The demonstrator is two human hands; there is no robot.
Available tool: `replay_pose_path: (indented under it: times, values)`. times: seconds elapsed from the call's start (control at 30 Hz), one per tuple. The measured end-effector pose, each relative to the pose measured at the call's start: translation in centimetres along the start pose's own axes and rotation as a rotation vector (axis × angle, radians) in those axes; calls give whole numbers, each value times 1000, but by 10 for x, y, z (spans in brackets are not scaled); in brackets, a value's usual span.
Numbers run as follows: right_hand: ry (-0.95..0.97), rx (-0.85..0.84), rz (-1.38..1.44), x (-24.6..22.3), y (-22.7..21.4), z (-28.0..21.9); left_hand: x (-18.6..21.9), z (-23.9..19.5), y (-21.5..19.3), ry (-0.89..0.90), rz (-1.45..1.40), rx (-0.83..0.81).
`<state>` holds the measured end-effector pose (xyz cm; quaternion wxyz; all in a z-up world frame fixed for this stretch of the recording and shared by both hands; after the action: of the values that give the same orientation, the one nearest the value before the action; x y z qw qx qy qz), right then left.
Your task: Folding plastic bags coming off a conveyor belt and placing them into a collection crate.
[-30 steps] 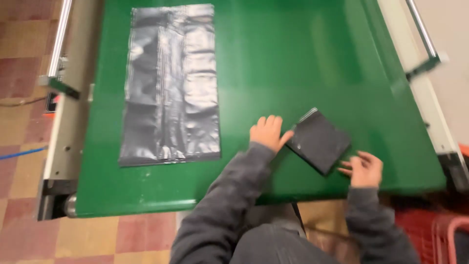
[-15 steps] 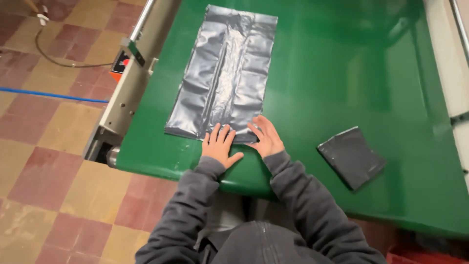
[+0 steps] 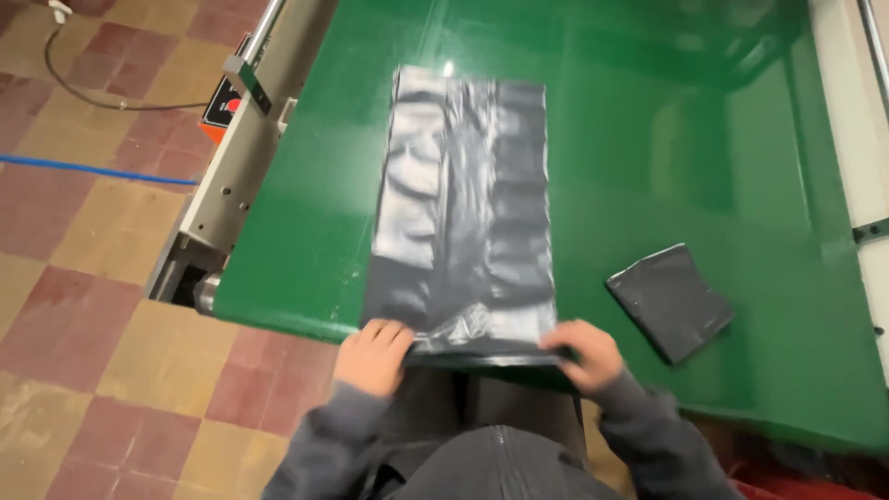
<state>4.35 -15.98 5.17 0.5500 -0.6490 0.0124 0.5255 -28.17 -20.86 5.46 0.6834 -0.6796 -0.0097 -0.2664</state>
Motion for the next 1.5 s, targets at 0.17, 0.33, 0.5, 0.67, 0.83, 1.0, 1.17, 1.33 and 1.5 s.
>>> replay_pose_path:
  times: [0.17, 0.33, 0.5, 0.67, 0.83, 1.0, 1.17, 1.33, 1.5]
  values:
    - [259, -162, 539, 42, -26, -44, -32, 7, -17, 14, -517, -290]
    - [157, 230, 391, 99, -110, 60, -101, 146, -18, -47, -910, 15]
    - [215, 374, 368, 224, -123, 189, -182, 270, 44, -235, -1208, 88]
    - [343, 398, 97, 265, -115, 250, -218, 297, 87, -392, -483, 142]
    - [288, 323, -346, 277, -103, 271, -209, 299, 82, -518, -379, 116]
    - [346, 187, -387, 280, -102, 293, -153, 296, 34, -582, -43, 110]
    - [623, -52, -351, 288, -81, 292, -81, 285, 23, -344, 33, 138]
    - [225, 265, -179, 159, -96, 246, -102, 269, 98, -458, -2003, -217]
    - [23, 194, -329, 57, -79, 157, -138, 233, 124, -261, -2371, -100]
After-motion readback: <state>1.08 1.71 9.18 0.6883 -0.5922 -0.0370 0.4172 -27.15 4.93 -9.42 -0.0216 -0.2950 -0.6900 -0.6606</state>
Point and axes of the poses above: each hand's wrist, its own z-axis towards the middle knuckle, its own y-axis out of the palm, x = y × z, the point moved 6 cm from there along z, towards the middle knuckle, and after that the axes turned 14 degrees about -x, right-handed, at the moved point
